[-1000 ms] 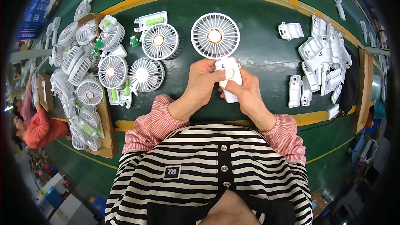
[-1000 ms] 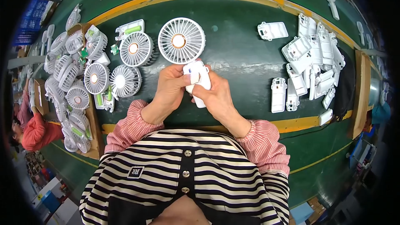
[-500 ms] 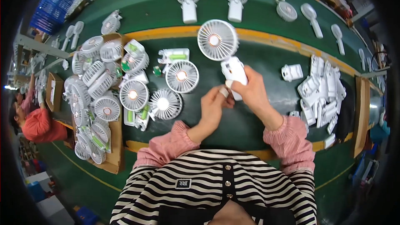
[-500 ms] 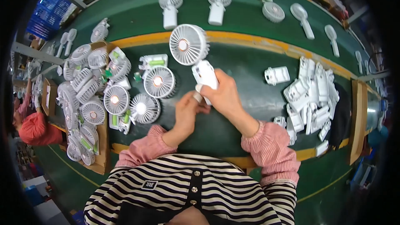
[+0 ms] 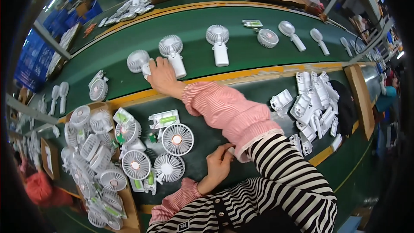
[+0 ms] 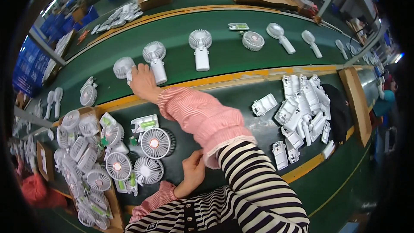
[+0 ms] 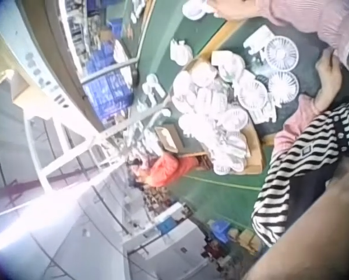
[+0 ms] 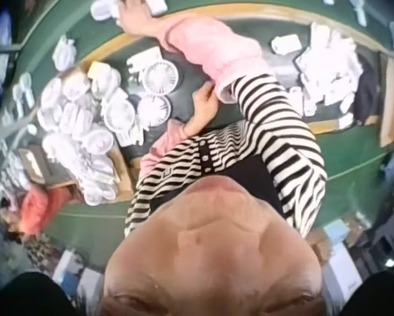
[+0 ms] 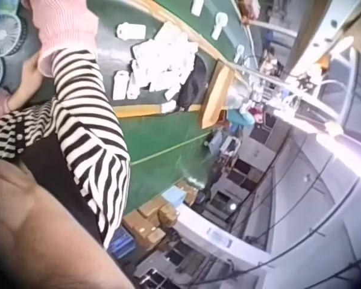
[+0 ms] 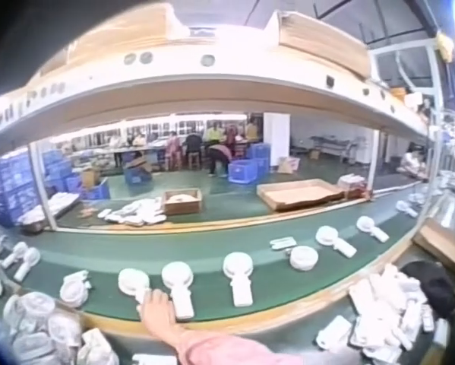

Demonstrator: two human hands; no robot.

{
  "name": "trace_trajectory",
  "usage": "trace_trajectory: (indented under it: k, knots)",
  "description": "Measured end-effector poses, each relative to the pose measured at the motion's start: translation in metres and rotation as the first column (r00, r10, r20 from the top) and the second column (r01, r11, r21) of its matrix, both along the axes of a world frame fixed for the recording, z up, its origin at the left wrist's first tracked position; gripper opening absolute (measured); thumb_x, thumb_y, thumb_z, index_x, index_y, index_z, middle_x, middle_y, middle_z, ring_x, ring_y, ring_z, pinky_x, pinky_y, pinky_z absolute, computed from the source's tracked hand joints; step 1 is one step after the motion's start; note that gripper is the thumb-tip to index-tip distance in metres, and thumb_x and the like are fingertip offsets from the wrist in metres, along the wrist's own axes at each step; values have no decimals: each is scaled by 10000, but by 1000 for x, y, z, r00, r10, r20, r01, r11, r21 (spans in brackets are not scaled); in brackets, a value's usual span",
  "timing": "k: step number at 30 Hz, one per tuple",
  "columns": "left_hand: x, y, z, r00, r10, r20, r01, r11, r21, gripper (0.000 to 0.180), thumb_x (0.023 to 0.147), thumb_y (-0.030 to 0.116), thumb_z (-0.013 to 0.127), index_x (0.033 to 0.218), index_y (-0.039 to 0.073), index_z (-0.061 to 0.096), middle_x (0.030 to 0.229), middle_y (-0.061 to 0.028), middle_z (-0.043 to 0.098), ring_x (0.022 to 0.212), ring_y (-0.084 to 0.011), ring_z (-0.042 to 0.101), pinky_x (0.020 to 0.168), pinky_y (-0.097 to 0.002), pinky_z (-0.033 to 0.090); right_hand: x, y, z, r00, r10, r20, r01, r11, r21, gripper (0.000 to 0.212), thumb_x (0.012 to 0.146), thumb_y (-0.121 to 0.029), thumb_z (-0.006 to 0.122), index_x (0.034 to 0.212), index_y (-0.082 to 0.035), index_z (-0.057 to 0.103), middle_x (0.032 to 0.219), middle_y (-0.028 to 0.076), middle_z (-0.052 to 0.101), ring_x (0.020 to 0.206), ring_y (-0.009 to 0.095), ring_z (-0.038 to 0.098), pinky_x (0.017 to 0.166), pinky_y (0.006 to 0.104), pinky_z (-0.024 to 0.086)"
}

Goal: The person assembles portable fans by fitting the internal circuit board, battery, and wires into the handle casing, snapping on the back cover, and placing the assembled fans onto the conveyor belt.

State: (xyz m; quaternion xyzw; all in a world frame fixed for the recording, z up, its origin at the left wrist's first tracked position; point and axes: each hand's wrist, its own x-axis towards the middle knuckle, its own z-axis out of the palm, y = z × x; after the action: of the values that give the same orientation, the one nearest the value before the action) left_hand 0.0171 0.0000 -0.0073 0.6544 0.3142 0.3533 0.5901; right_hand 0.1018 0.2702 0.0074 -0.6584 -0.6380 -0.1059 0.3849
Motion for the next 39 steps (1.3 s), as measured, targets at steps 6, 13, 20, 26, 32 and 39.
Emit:
trace_trajectory:
  k: [6, 13, 20, 26, 32, 39]
  knots:
    - [-10, -4, 0, 998, 29, 55, -18, 981, -193, 155, 805, 6, 556, 955, 4, 596, 729, -57, 633, 568, -72, 548, 529, -203, 446, 162, -50, 49, 813, -431, 391, 424, 899, 109, 225, 708, -198, 547, 860, -36, 578, 839, 139, 569, 830, 295, 537, 686, 414, 409]
    - [9, -6, 15, 965, -260, 27, 260, 940, -221, 206, 794, 91, 606, 987, 21, 592, 749, -71, 622, 601, -93, 546, 561, -227, 442, 528, -181, -12, 355, -921, 163, 922, 316, -223, 740, 703, -534, 575, 1186, 6, 430, 1117, 254, 524, 1025, 432, 507, 905, 465, 385]
    - [-37, 63, 103, 949, -188, -255, 252, 936, 247, 282, 734, 121, 651, 1007, 57, 620, 840, -96, 623, 704, -194, 596, 640, -278, 474, 450, -121, 3, 654, -754, 59, 648, 517, -559, 764, 664, -568, 587, 1096, 59, 520, 1054, 262, 565, 1008, 375, 543, 857, 411, 416]
    - [-81, 285, 126, 448, 618, -646, 167, 653, 739, 691, 626, 426, 690, 1192, 87, 484, 1164, -173, 498, 1066, -315, 490, 887, -386, 418, 402, -141, 20, 672, -731, 123, 713, 592, -376, 733, 665, -479, 599, 1176, 29, 464, 1148, 221, 528, 1054, 351, 519, 867, 413, 410]
    - [-132, 387, 95, 73, 469, -880, -54, 883, 466, 917, 517, 453, 755, 1294, 153, 371, 1295, -179, 355, 1217, -376, 308, 946, -538, 314, 329, -186, 63, 548, -461, -698, 309, 887, -343, 498, 745, -314, 659, 1134, -26, 542, 932, 37, 612, 830, 110, 581, 656, 234, 457]
    - [-113, 385, 85, 123, 452, -884, 7, 890, 456, 826, 525, 366, 752, 1262, 166, 439, 1190, -184, 472, 1078, -336, 495, 894, -388, 423, 233, -281, 101, 459, -51, -887, 11, 999, -52, 401, 799, -117, 565, 1169, 16, 480, 1065, 82, 567, 929, 148, 563, 820, 270, 445]
